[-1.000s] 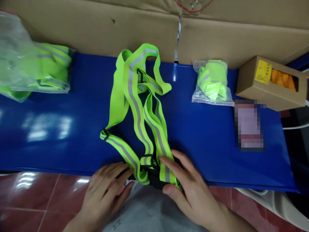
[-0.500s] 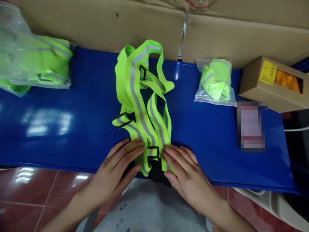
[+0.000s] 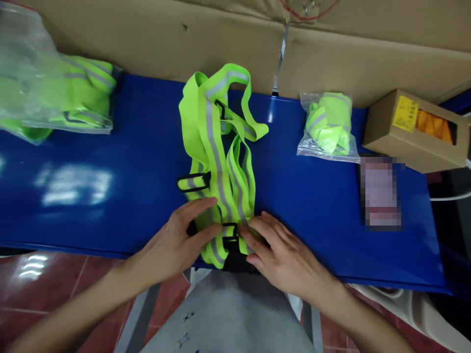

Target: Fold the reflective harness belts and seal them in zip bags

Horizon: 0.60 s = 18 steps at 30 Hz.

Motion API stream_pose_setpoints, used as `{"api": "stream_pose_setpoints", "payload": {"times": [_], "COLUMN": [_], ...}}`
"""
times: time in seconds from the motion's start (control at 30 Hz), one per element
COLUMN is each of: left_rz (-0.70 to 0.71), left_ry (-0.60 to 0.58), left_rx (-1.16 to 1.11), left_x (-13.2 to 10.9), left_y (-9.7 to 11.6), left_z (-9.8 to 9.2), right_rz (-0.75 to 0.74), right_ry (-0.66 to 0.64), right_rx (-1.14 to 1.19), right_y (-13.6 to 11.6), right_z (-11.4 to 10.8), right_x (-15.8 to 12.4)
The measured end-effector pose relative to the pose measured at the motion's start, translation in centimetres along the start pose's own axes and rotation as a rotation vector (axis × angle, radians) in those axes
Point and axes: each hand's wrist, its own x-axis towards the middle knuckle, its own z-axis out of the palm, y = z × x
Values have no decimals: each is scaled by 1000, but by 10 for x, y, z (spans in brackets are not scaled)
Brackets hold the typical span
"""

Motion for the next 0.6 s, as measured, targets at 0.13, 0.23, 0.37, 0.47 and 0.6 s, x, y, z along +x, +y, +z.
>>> {"api": "stream_pose_setpoints", "payload": {"times": [0.13, 0.23, 0.37, 0.47, 0.6], "left_rz": [360, 536, 637, 661, 666], "left_ry": [-66, -185, -282, -257, -112], "left_rx": [140, 149, 143, 197, 316], "left_x": [22, 42, 62, 62, 38], "left_y": [-11, -19, -28, -29, -24], "left_z": [2, 2, 3, -3, -22], "right_rz": [0, -45, -70, -77, -49], "right_ry": [-24, -61, 7, 38, 96], "right_rx": [7, 25, 6, -5, -11], "right_y": [-3, -3, -4, -4, -2], "right_z": [-2, -4, -3, -1, 0], "right_x": [1, 3, 1, -2, -3]}}
